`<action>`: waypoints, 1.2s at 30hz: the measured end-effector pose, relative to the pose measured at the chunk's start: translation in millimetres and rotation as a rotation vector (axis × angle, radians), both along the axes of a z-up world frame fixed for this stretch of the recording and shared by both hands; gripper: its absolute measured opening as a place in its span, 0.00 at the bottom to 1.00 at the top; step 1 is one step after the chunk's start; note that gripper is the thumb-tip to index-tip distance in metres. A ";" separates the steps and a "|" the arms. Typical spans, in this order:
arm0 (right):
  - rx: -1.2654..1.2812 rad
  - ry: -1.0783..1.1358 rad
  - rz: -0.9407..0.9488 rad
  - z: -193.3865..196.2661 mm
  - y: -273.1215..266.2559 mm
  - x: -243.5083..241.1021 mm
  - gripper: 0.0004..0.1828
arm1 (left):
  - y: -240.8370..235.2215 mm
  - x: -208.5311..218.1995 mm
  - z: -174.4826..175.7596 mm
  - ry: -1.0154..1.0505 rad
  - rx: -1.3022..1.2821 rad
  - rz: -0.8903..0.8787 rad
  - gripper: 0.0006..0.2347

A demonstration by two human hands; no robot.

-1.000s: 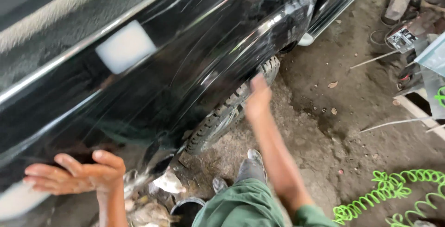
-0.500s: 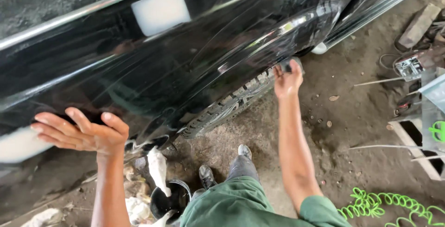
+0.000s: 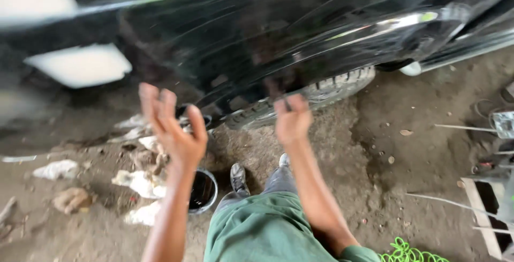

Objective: The person scrubs the rear bumper and side panels of a black pickup truck using a sponge and a bucket of water. They wipe the surface repeatedly, occasionally dipping the sponge into the bucket. At one point, the person briefly touches a duck on the ground before resuming cleaning.

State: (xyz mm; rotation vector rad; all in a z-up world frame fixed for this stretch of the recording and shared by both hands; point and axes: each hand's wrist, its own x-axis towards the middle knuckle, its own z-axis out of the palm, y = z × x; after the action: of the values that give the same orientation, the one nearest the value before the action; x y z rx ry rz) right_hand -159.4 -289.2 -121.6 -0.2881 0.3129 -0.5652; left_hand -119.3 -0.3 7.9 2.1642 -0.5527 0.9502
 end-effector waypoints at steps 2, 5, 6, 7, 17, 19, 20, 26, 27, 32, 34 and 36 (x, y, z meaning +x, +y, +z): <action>-0.303 0.487 0.199 -3.3 50.9 0.9 0.04 | 4.5 -22.0 -39.7 0.088 -0.020 -0.026 0.19; -1.543 0.800 0.037 12.4 8.1 -6.2 0.10 | 38.6 -74.6 -90.4 0.525 0.016 0.014 0.18; -1.548 0.795 0.052 25.2 3.4 -2.9 0.10 | 56.4 -90.9 -115.3 0.532 0.013 0.026 0.18; -1.145 0.723 -0.037 38.0 -1.4 0.6 0.09 | 73.7 -108.0 -139.9 0.627 0.024 0.036 0.15; -1.658 0.684 0.050 -52.1 65.7 -5.9 0.11 | 147.7 -195.5 -268.6 1.285 0.267 0.088 0.19; -1.153 0.571 0.051 -42.6 47.1 -2.7 0.08 | 165.1 -209.4 -278.2 1.282 0.237 0.138 0.20; -0.647 0.457 0.044 -37.9 36.9 -1.1 0.06 | 172.7 -216.7 -283.4 1.276 0.214 0.178 0.20; -1.557 0.649 0.293 -223.6 137.8 5.6 0.21 | 171.8 -222.5 -275.2 1.372 0.205 0.269 0.20; -1.557 0.642 0.298 -203.8 126.1 6.3 0.21 | 173.2 -225.4 -278.4 1.371 0.203 0.277 0.20; -0.220 0.338 0.178 -121.0 85.2 6.3 0.07 | 169.5 -239.3 -279.5 1.274 0.122 0.274 0.19; -0.519 0.514 0.227 -168.6 115.3 10.8 0.09 | 162.6 -239.3 -278.5 1.299 0.108 0.285 0.20; -0.818 0.688 0.270 -208.0 135.8 14.0 0.12 | 155.7 -236.3 -281.3 1.323 0.096 0.294 0.20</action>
State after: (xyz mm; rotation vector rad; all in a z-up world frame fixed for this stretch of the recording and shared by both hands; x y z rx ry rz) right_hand -145.4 -153.4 -329.6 -1.3101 0.6857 -0.2835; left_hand -355.6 155.5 -273.3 2.4204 0.3828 -0.4941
